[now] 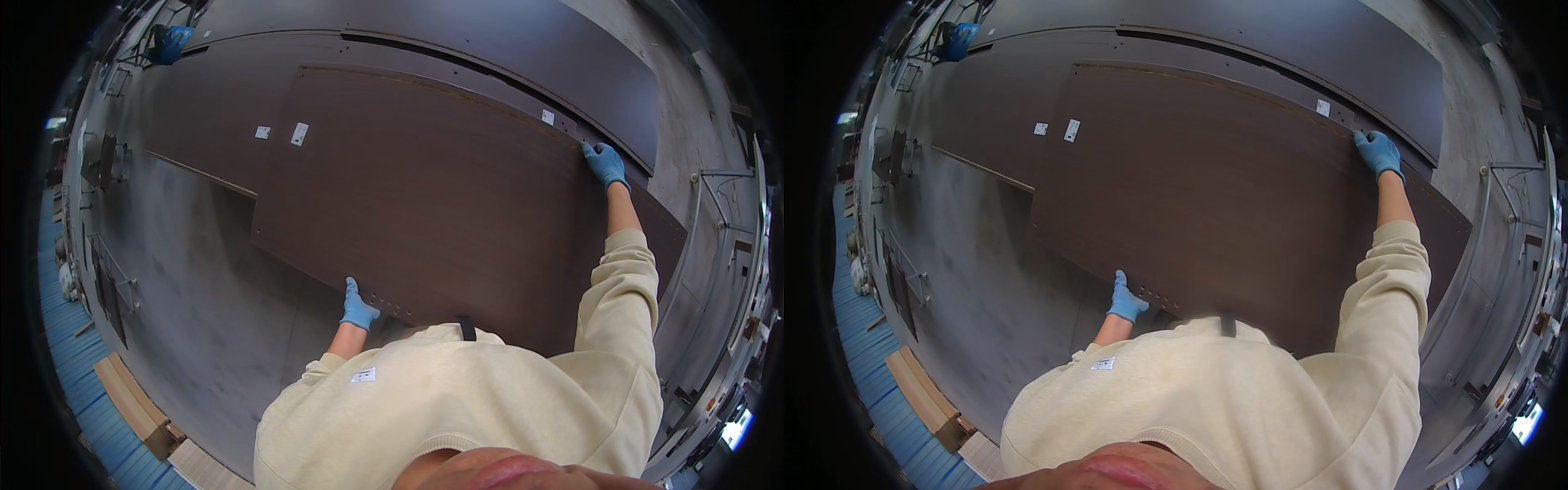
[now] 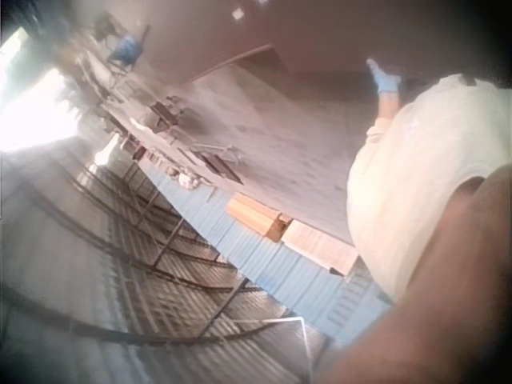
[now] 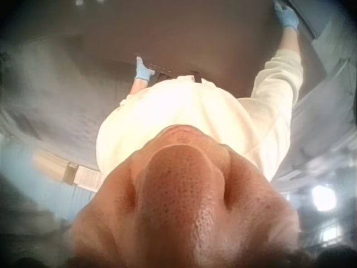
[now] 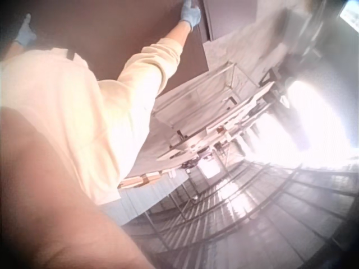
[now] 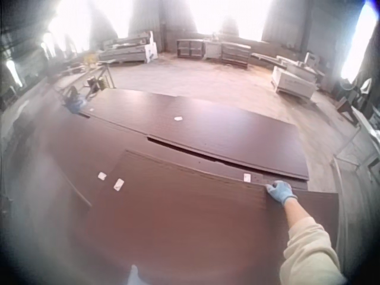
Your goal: The person wipes a large brown wood panel with a cloth, flips it, and wipes the other side. They then stack the panel with others and repeat the wiping process on another panel.
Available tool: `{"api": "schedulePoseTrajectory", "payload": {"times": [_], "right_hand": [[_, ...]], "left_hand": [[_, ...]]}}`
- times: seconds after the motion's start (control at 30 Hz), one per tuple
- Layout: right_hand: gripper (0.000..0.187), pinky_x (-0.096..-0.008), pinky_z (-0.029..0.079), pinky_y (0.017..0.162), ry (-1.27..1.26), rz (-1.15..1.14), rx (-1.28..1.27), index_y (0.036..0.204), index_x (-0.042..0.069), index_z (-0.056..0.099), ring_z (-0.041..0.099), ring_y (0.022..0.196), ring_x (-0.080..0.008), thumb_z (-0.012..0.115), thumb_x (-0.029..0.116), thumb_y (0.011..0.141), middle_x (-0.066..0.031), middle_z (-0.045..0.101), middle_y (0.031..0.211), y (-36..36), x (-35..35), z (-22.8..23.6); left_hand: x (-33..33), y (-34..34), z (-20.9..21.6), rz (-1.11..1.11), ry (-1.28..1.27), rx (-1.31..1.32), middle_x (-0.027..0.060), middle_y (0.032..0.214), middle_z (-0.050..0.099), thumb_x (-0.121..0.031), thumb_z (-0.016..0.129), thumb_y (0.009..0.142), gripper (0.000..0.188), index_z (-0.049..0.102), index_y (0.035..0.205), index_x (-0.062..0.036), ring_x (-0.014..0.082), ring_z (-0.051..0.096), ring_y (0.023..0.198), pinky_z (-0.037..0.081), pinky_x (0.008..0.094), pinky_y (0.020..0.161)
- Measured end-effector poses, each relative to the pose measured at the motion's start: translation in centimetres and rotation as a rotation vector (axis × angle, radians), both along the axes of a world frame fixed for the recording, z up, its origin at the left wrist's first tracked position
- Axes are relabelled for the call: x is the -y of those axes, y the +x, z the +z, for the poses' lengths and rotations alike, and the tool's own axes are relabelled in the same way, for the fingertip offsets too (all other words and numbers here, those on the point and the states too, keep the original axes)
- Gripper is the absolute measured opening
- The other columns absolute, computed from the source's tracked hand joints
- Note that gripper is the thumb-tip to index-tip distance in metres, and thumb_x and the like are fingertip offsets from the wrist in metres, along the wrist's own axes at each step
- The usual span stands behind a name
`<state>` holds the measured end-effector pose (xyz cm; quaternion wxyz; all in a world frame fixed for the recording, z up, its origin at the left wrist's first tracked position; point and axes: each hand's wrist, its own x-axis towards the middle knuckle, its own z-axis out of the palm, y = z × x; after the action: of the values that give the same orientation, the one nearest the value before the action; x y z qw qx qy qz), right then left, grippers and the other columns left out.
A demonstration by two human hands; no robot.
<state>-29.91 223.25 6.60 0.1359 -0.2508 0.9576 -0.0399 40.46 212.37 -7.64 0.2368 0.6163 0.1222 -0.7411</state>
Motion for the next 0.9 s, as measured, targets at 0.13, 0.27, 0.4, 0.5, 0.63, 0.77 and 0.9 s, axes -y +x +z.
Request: {"api": "schedulePoseTrajectory", "payload": {"times": [0.13,0.27,0.4,0.5,0.63,0.77,0.9], "right_hand": [[0.056,-0.0448,0.052,0.098,0.009,-0.050,0.090,0.112,0.007,0.076,0.069,0.114,-0.0374,0.063,0.058,0.093,-0.0192,0.075,0.120,-1.0,0.0,-1.3],[0.056,-0.0442,0.051,0.100,-0.050,-0.053,0.109,0.115,0.007,0.076,0.069,0.116,-0.0367,0.065,0.056,0.093,-0.0190,0.074,0.124,-3.0,0.5,-3.1],[0.057,-0.0434,0.051,0.101,-0.063,-0.062,0.198,0.117,0.006,0.076,0.069,0.117,-0.0359,0.065,0.056,0.092,-0.0189,0.074,0.124,-4.6,1.3,-4.3],[0.057,-0.0429,0.051,0.101,-0.085,-0.059,0.191,0.117,0.006,0.077,0.069,0.118,-0.0348,0.066,0.056,0.092,-0.0186,0.075,0.123,-5.4,2.1,-5.4],[0.056,-0.0427,0.051,0.101,-0.078,-0.056,0.174,0.117,0.006,0.077,0.070,0.117,-0.0339,0.066,0.055,0.092,-0.0184,0.075,0.122,-6.4,3.4,-6.8],[0.055,-0.0419,0.051,0.100,-0.077,-0.028,0.213,0.116,0.006,0.077,0.070,0.116,-0.0329,0.067,0.054,0.092,-0.0181,0.076,0.121,-7.3,4.2,-8.9],[0.052,-0.0417,0.053,0.095,-0.111,0.005,0.224,0.112,0.005,0.078,0.072,0.110,-0.0325,0.069,0.052,0.091,-0.0179,0.077,0.115,-7.8,4.5,-11.2]], "left_hand": [[0.6,-0.2,0.7,-0.031,-0.057,0.005,0.0066,0.157,0.053,-0.068,0.063,0.095,0.078,0.055,0.151,-0.0149,0.0346,0.046,0.144,0.033,0.0548,0.123],[1.5,-1.5,1.2,0.002,-0.092,0.046,0.0062,0.159,0.051,-0.063,0.068,0.092,0.076,0.055,0.150,-0.0157,0.0347,0.046,0.145,0.032,0.0557,0.124],[1.8,-2.9,0.9,0.069,-0.213,0.101,0.0062,0.158,0.053,-0.059,0.071,0.092,0.074,0.057,0.149,-0.0137,0.0348,0.047,0.144,0.033,0.0551,0.124],[2.2,-3.8,0.1,0.076,-0.237,0.105,0.0065,0.157,0.052,-0.058,0.071,0.093,0.074,0.056,0.150,-0.0124,0.0338,0.047,0.144,0.033,0.0549,0.123],[2.9,-4.8,-1.2,0.114,-0.206,0.139,0.0072,0.156,0.054,-0.057,0.073,0.092,0.074,0.057,0.148,-0.0119,0.0348,0.049,0.142,0.034,0.0553,0.123],[3.6,-5.1,-2.0,0.115,-0.189,0.152,0.0076,0.155,0.054,-0.057,0.073,0.093,0.075,0.055,0.149,-0.0110,0.0346,0.050,0.141,0.035,0.0550,0.123],[4.0,-4.8,-2.5,0.113,-0.177,0.147,0.0068,0.155,0.054,-0.057,0.073,0.094,0.075,0.054,0.150,-0.0111,0.0331,0.051,0.140,0.036,0.0541,0.122]]}}
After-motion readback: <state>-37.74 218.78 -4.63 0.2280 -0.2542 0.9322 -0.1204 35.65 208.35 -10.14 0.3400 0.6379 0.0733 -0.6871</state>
